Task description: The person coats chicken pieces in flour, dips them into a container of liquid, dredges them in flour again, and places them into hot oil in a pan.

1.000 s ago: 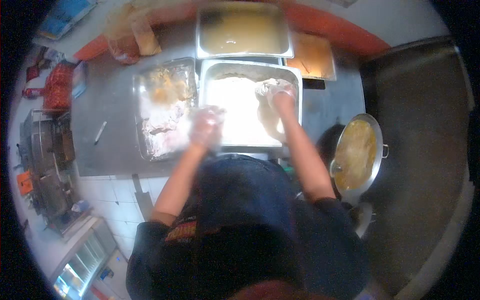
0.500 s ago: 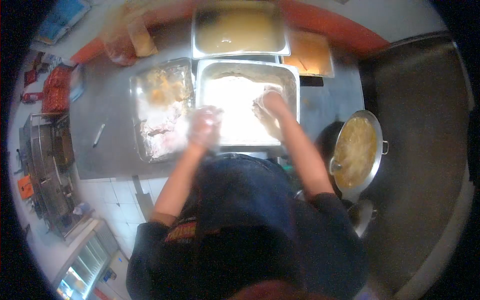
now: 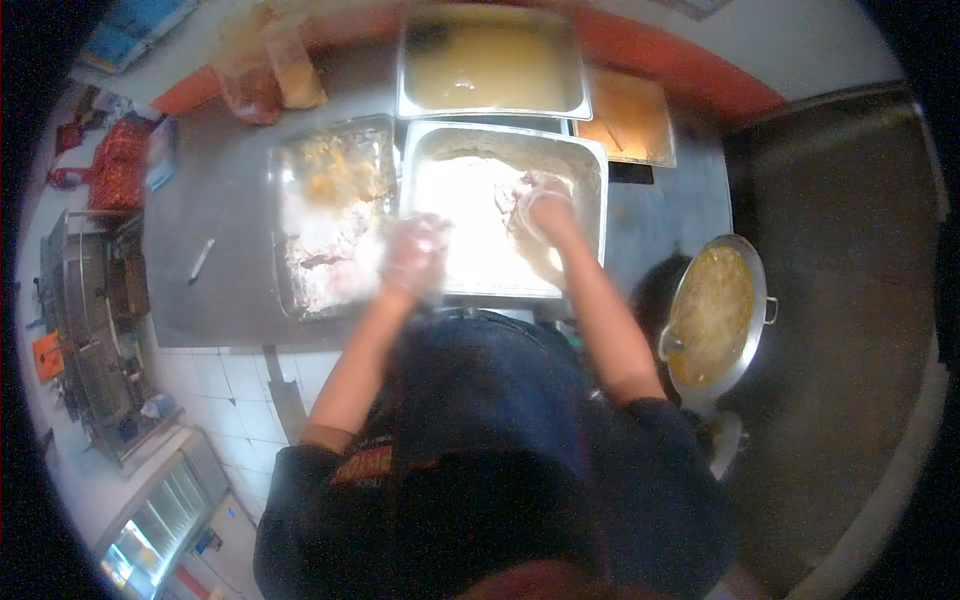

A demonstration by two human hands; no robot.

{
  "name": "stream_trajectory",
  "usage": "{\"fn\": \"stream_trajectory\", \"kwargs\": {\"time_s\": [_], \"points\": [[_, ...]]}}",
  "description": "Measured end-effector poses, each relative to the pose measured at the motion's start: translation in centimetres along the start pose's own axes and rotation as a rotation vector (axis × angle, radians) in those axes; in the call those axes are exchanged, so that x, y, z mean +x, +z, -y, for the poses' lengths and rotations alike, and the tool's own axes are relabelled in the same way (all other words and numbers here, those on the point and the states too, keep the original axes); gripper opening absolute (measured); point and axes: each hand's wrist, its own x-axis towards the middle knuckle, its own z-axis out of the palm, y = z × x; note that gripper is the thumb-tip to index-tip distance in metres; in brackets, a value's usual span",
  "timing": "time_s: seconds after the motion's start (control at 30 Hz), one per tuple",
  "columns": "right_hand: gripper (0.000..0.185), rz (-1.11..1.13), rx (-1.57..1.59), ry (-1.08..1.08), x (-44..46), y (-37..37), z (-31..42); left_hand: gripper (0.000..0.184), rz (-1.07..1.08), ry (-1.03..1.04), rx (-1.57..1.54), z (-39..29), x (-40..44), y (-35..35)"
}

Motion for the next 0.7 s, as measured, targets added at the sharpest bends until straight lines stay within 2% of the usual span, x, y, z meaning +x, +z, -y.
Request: {"fn": "stream_trajectory", "kwargs": {"time_s": [0.03,0.1,0.13,0.2,0.23,0.3,0.43,0.53,0.57,0.63,0.67,0.7], "points": [[0.038,0.001,0.0,-0.003,0.2,0.2,-0.3,0.019,-0.025,-0.016,-0.069,0.4,-0.3,0.4],[0.034,-0.032,-0.302,-0.142,-0.2,0.5,-0.7,0.019,-0.015,0.007,-0.014,0.2,-0.9,0.3],[0.034,-0.038,-0.302,-0.148,-0.1,0.0,-0.1,0.018,-0.018,0.035,0.044,0.0,-0.4,0.1],[0.033,-0.022,-0.215,-0.006,-0.4,-1.0,1.0,0.019,-0.009,0.029,0.032,0.1,-0.4,0.1],[0.033,-0.021,-0.217,-0.011,0.0,-0.8,0.3,0.019,0.001,0.021,0.021,0.3,-0.4,0.0],[0.031,-0.045,-0.326,-0.194,0.5,-0.3,-1.4,0.02,-0.003,-0.024,-0.007,0.0,-0.2,-0.1],[0.031,-0.189,-0.357,-0.171,-0.2,-1.2,-1.4,0.022,-0.029,-0.101,-0.018,-0.5,-0.5,-0.2],[0.031,0.064,-0.353,0.002,-1.5,-1.2,-1.4,0.022,0.06,-0.04,0.057,-0.9,-0.4,-0.7],[0.031,0.04,-0.353,-0.015,-0.4,-1.0,-1.7,0.022,0.041,-0.02,0.064,-0.7,0.6,-0.9],[0.039,-0.32,-0.147,-0.128,-0.2,0.5,-3.7,0.025,-0.01,-0.114,0.018,-1.4,-0.2,-1.0],[0.039,-0.296,-0.148,-0.09,-2.2,1.4,-5.1,0.028,-0.119,-0.049,0.023,-0.9,-1.2,-0.2],[0.038,-0.168,-0.368,-0.187,-2.4,1.4,-4.6,0.028,-0.109,-0.048,0.019,-1.3,-1.4,-0.6]]}}
